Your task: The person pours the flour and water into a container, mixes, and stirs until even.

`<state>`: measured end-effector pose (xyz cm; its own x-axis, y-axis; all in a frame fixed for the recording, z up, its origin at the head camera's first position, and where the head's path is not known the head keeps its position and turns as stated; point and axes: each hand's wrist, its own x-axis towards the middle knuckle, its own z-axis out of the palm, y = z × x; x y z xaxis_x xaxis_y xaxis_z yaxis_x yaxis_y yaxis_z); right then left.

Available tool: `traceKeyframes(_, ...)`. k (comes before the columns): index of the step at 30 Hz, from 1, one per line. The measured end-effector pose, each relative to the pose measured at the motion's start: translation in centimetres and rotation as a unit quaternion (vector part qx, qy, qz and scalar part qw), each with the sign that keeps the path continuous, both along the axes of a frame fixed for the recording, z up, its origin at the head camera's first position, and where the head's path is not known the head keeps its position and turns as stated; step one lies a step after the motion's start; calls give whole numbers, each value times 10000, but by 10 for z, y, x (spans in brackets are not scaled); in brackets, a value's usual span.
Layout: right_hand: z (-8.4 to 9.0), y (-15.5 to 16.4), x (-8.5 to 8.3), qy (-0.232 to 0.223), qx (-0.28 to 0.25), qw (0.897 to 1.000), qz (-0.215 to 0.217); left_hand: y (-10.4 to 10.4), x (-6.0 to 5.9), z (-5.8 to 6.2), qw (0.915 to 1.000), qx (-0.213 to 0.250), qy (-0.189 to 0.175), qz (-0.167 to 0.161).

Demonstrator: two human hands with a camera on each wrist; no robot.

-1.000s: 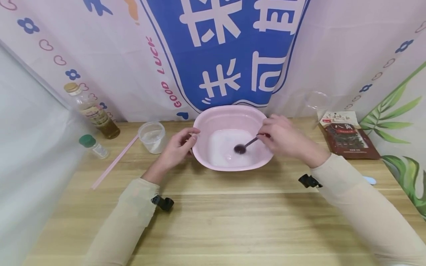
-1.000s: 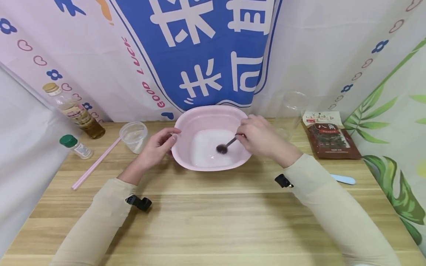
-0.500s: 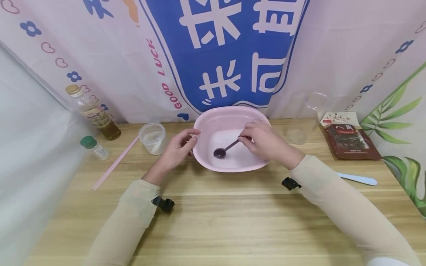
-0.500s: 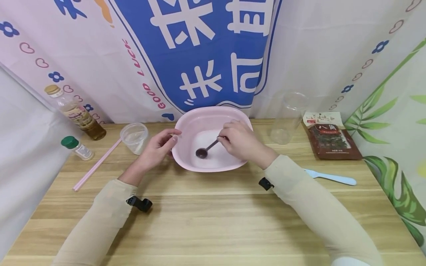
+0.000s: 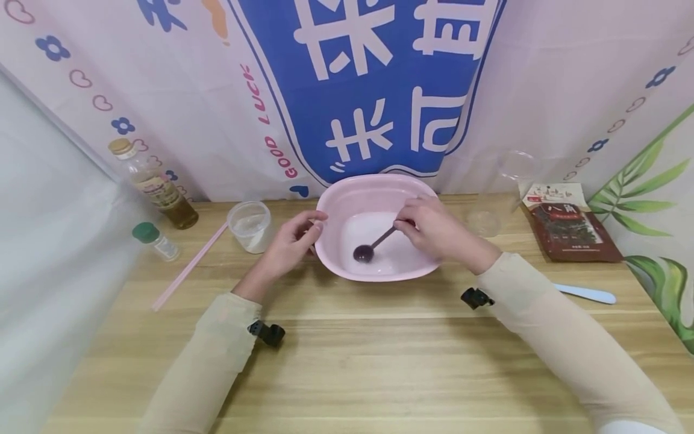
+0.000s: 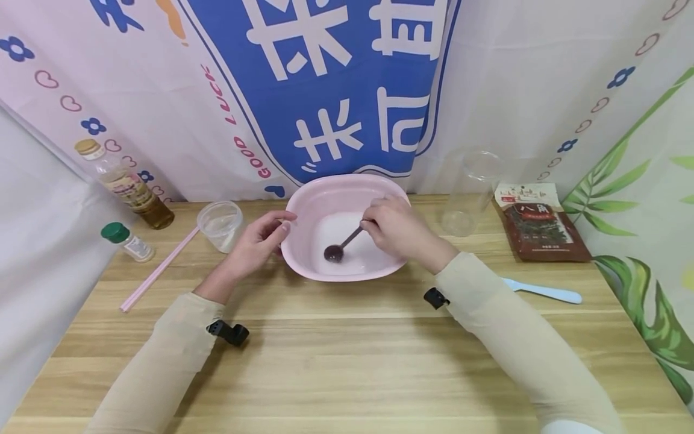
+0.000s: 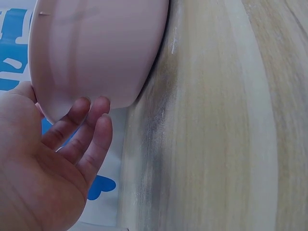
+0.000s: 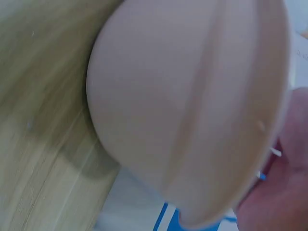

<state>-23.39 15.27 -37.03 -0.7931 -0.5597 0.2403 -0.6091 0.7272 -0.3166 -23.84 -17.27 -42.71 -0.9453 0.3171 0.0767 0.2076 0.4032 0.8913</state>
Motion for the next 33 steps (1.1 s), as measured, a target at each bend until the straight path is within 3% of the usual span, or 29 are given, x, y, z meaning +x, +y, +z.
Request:
traceKeyframes(7,7,-2,-2,224,432,9957,-792,0,1,-1,10000,20,22,-12)
traceKeyframes(14,10,-1,-3,-97,326,9983,-477,0,0,0,10000,-10,-31,28)
traceKeyframes(21,13,8,-4,159,545,9941,-923,-1,0,1,10000,-12,-70,16)
traceKeyframes(26,15,11,0,-102,113,9984,-547,-1,0,1,10000,-33,-20,2)
traceKeyframes(30,11,3,3,-113,358,9989,-288,0,0,1,10000,-8,27,1)
traceKeyframes(33,9,2,3,-16,542,9975,-454,0,0,0,10000,-2,32,-2)
